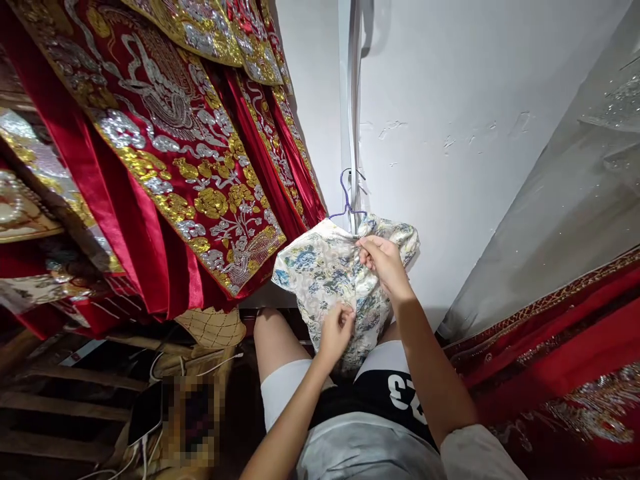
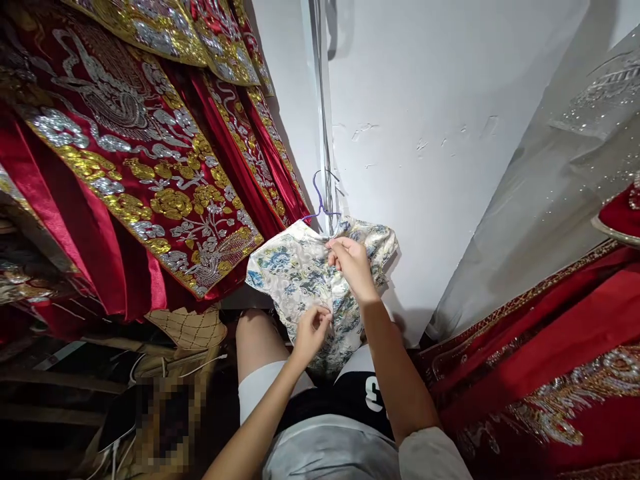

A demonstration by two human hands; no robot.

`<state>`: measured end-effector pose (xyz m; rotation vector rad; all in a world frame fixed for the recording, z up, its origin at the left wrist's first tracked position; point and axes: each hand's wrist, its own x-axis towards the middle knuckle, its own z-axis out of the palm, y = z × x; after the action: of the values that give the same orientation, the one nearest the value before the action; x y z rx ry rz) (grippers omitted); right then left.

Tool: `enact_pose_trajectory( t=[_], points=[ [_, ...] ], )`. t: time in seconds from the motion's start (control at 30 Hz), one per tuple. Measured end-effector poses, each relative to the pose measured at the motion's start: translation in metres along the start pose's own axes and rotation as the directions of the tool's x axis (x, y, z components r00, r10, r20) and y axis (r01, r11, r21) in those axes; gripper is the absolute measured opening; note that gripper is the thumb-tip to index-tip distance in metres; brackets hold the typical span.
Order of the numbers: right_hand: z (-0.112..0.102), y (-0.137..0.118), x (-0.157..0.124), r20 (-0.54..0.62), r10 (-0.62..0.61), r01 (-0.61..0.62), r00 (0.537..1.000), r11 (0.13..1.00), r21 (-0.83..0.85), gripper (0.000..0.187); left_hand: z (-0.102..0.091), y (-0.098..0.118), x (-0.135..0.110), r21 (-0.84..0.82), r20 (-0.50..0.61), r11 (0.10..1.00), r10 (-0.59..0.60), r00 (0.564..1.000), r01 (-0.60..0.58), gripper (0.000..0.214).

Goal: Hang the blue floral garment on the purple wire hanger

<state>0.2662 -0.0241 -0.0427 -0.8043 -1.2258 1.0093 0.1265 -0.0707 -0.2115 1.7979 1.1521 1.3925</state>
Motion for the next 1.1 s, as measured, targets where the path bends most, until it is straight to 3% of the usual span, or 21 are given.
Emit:
enact_pose_trajectory(
  t=[0.07,0.13,0.23,0.37,0.43,0.5,0.57,0.67,0.7,0.77,0.83,0.9,1.0,1.03,1.07,1.1],
  points=[
    [0.001,0.0,-0.005,0.025,-0.006,0.007,1.0,1.0,-0.026,0.026,-0.019,0.036,0.028,0.01,-0.115,0.989,0.146,0.982,-0.146,0.017],
    [0.004,-0.005,-0.006,0.043,-0.03,0.032,0.999,0.998,-0.053,0.025,-0.037,0.075,0.061,0.069,-0.252,0.948,0.318,0.914,-0.311,0.018],
    [0.007,-0.012,-0.001,0.073,-0.087,0.092,0.994,0.993,-0.074,0.025,-0.054,0.118,0.109,0.198,-0.209,0.88,0.467,0.859,-0.431,0.025],
    [0.006,0.008,0.007,0.024,-0.152,0.154,0.988,0.985,-0.077,0.027,-0.056,0.134,0.138,0.354,-0.068,0.797,0.544,0.836,-0.489,0.017],
    [0.005,0.034,0.006,-0.056,-0.127,0.119,0.99,0.986,-0.121,0.025,-0.058,0.134,0.139,0.369,-0.107,0.786,0.567,0.817,-0.496,0.019],
    [0.004,0.063,-0.001,-0.111,-0.041,0.022,0.993,0.985,-0.173,0.024,-0.07,0.13,0.136,0.337,-0.26,0.816,0.56,0.787,-0.469,0.02],
    [0.001,0.088,-0.014,-0.119,0.045,-0.067,0.992,0.98,-0.188,0.026,-0.091,0.118,0.129,0.231,-0.483,0.89,0.455,0.748,-0.393,0.021],
    [-0.004,0.107,-0.035,-0.069,0.111,-0.121,0.991,0.978,-0.168,0.027,-0.12,0.082,0.109,-0.167,-0.731,0.957,0.042,0.681,-0.239,0.026],
    [-0.005,0.109,-0.041,-0.039,0.129,-0.134,0.991,0.977,-0.165,0.027,-0.124,0.065,0.101,-0.367,-0.732,0.908,-0.149,0.665,-0.2,0.027],
    [-0.006,0.107,-0.049,0.04,0.167,-0.158,0.985,0.974,-0.165,0.025,-0.12,0.034,0.085,-0.67,-0.593,0.738,-0.469,0.654,-0.078,0.03],
    [-0.005,0.101,-0.054,0.128,0.207,-0.183,0.97,0.968,-0.174,0.022,-0.103,0.01,0.072,-0.73,-0.51,0.684,-0.551,0.661,0.007,0.028],
    [-0.004,0.094,-0.058,0.272,0.292,-0.237,0.917,0.947,-0.217,0.019,-0.082,0.001,0.065,-0.731,-0.445,0.678,-0.554,0.704,0.071,0.029],
    [-0.005,0.088,-0.061,0.493,0.476,-0.314,0.729,0.871,-0.378,0.017,-0.058,0.014,0.06,-0.723,-0.364,0.68,-0.522,0.771,0.119,0.035],
    [-0.007,0.088,-0.061,0.51,0.507,-0.319,0.695,0.853,-0.413,0.018,-0.053,0.022,0.059,-0.717,-0.341,0.687,-0.497,0.798,0.122,0.037],
    [-0.008,0.09,-0.061,0.489,0.509,-0.32,0.708,0.849,-0.42,0.021,-0.049,0.032,0.058,-0.707,-0.313,0.697,-0.461,0.83,0.12,0.037],
    [-0.011,0.092,-0.06,0.433,0.481,-0.316,0.762,0.86,-0.4,0.027,-0.045,0.043,0.056,-0.693,-0.274,0.711,-0.411,0.87,0.118,0.037]
  ],
)
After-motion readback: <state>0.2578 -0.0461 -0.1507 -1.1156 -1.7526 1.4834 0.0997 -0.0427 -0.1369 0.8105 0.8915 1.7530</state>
